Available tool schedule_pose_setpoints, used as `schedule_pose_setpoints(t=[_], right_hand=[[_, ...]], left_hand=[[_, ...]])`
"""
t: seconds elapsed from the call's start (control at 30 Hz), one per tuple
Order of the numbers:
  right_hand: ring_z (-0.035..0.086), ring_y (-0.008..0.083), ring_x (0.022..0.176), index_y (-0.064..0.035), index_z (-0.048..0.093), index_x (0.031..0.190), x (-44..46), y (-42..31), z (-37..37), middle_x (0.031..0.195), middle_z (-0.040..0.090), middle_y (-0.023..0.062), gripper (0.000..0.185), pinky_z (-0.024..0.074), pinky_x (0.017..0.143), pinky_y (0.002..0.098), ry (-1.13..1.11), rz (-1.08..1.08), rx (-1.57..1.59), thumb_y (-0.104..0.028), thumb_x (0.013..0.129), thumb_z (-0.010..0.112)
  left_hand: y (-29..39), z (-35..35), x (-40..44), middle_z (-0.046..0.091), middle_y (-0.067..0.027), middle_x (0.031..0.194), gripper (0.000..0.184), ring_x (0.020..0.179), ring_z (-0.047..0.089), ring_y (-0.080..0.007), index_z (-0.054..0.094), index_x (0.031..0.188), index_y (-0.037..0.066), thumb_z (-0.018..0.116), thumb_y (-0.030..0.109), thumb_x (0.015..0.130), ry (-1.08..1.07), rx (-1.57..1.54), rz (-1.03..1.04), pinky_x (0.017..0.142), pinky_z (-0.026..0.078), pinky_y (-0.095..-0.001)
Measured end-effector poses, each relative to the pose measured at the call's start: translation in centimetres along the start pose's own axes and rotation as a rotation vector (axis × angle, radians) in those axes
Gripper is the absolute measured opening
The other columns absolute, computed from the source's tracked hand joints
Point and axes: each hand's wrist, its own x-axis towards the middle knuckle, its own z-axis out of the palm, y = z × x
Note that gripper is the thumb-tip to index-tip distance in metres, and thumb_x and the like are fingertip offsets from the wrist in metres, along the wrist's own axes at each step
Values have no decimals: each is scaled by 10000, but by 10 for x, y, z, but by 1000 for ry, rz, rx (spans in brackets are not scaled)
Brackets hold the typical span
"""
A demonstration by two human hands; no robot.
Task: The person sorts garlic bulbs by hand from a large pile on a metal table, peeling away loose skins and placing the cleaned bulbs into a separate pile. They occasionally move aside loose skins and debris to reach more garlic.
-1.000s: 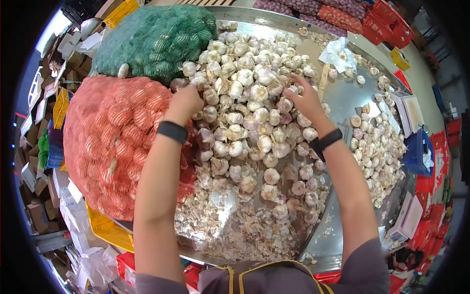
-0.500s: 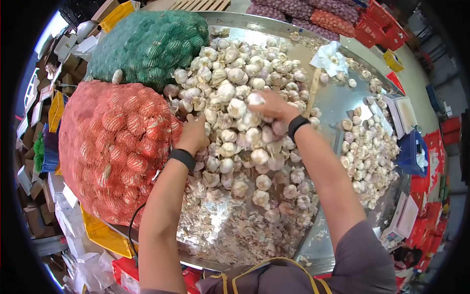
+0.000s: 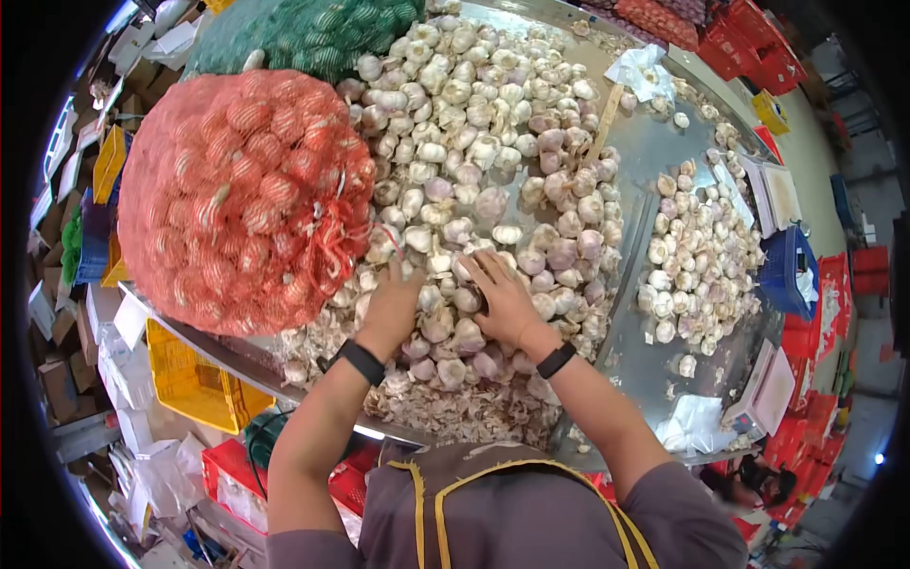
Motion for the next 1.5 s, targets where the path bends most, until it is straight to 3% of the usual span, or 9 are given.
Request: schedule_pose_setpoints(t=[0.2, 0.37, 0.47, 0.57, 0.73, 0.93, 1.17, 1.37, 1.5], right_hand=[[378, 360, 1355, -147, 519, 1344, -41, 1, 11, 1425, 440, 134, 637, 396, 1070, 445, 101, 44, 62, -87, 728, 670], [480, 346, 1220, -96, 620, 1174, -38, 13, -2, 1312, 508, 119, 431, 434, 1028, 442, 25, 303, 73, -93, 743, 643], [513, 350, 1162, -103, 644, 1134, -40, 18, 4, 1249, 538, 120, 392, 446, 997, 450, 60, 241, 64, -99, 743, 640], [600, 330, 1032, -108, 660, 1115, -42, 16, 5, 1140, 614, 116, 372, 491, 911, 442, 166, 137, 81, -111, 743, 643], [693, 246, 901, -56, 612, 1220, -53, 38, -10, 1113, 693, 96, 358, 571, 700, 329, 149, 455, 1066, -141, 878, 546], [338, 430, 1387, 2, 453, 1378, -81, 17, -38, 1461, 368, 269, 483, 586, 929, 412, -234, 432, 2506, -35, 897, 431], [578, 316, 1205, -26, 475, 1368, -114, 16, -20, 1295, 562, 227, 464, 624, 827, 320, -49, 624, 2190, -16, 908, 539], [666, 275, 1006, -11, 615, 1117, -94, -8, -11, 1066, 657, 151, 224, 628, 734, 336, -81, 622, 1744, -170, 977, 543], [689, 191, 816, -16, 606, 1090, -63, -17, 9, 915, 665, 86, 216, 553, 693, 319, -201, 456, 997, -193, 970, 585]], left_hand=[[-4, -31, -90, 512, -202, 1155, 492, 936, 597, -370, 609, 1212, 107, 649, -10, 736, 164, -614, -201, 803, 507, -425], [-48, -70, -177, 603, -171, 1063, 432, 927, 595, -302, 637, 1148, 36, 678, -17, 721, 655, -214, -139, 810, 493, -365], [-148, -83, -261, 625, -150, 1128, 474, 1012, 586, -303, 566, 1280, 8, 689, 26, 823, 953, -538, -680, 899, 469, -352], [-216, -93, -333, 618, -158, 1198, 530, 1051, 598, -289, 523, 1341, 19, 712, 114, 855, 908, 666, -698, 920, 477, -362], [-178, -50, -291, 670, -137, 1077, 333, 969, 648, -217, 635, 1169, 7, 694, 111, 858, 695, -465, -698, 868, 506, -325], [-24, -13, -166, 629, -206, 1144, 374, 990, 650, -357, 623, 1168, 66, 658, 88, 797, 362, -242, -277, 831, 544, -431], [-49, 28, -152, 569, -212, 1140, 401, 919, 652, -353, 603, 1147, 83, 621, 55, 748, 188, -170, -229, 779, 549, -423], [-54, -20, -172, 632, -109, 1024, 417, 849, 671, -221, 581, 1209, 41, 544, 186, 820, 131, -1956, -504, 631, 580, -313], [-35, -18, -174, 632, -182, 1111, 444, 913, 680, -266, 541, 1259, -20, 514, 267, 920, 122, -2241, -338, 713, 619, -326]])
